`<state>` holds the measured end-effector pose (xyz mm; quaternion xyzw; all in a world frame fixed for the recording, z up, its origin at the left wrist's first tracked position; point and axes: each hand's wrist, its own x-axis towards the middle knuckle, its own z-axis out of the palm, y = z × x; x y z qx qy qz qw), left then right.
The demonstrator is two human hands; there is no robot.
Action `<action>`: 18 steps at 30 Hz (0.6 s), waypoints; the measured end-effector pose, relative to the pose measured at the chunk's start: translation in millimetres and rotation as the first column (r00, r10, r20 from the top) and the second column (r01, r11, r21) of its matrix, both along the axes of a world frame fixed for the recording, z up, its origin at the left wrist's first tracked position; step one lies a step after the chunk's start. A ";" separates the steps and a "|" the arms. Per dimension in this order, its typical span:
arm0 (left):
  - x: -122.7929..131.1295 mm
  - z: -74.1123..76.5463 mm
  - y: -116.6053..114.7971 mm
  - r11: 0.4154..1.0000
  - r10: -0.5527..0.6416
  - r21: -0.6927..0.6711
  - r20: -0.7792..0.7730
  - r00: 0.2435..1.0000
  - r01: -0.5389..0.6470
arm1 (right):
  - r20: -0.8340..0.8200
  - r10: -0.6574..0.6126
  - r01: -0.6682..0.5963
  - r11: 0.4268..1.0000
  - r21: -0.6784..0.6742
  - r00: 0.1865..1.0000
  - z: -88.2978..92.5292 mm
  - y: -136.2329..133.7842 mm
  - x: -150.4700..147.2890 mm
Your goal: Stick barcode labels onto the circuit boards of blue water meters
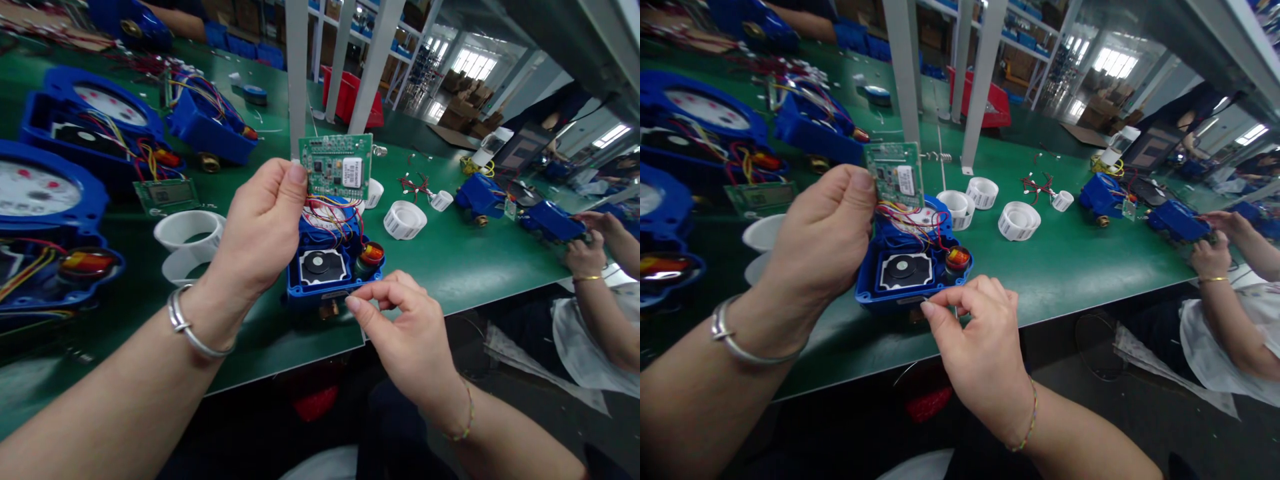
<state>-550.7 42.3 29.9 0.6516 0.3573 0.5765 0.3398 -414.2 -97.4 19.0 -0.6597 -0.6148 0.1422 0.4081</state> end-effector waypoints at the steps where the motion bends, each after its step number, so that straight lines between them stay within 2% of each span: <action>1: -0.2 -0.1 -0.3 1.000 0.009 0.002 -0.005 1.000 -0.009 | -0.003 -0.006 0.006 1.000 0.012 1.000 -1.0 -0.4 -1.1; 8: -3.2 -6.9 0.5 0.996 0.082 0.037 -0.077 0.994 -0.079 | -0.072 -0.083 0.094 0.984 0.153 0.994 -17.2 -3.3 -14.3; 14: -4.5 -9.5 -6.4 0.992 0.122 0.059 -0.153 0.981 -0.114 | -0.207 -0.206 0.262 0.919 0.295 0.956 -43.6 5.9 -22.3; 16: -4.8 -8.9 -7.8 0.991 0.130 0.063 -0.163 0.978 -0.121 | -0.336 -0.176 0.292 0.897 0.333 0.925 -50.8 12.2 -22.9; 18: -4.7 -7.9 -7.9 0.991 0.131 0.058 -0.162 0.978 -0.123 | -0.501 -0.073 0.265 0.908 0.325 0.863 -55.0 19.1 -21.3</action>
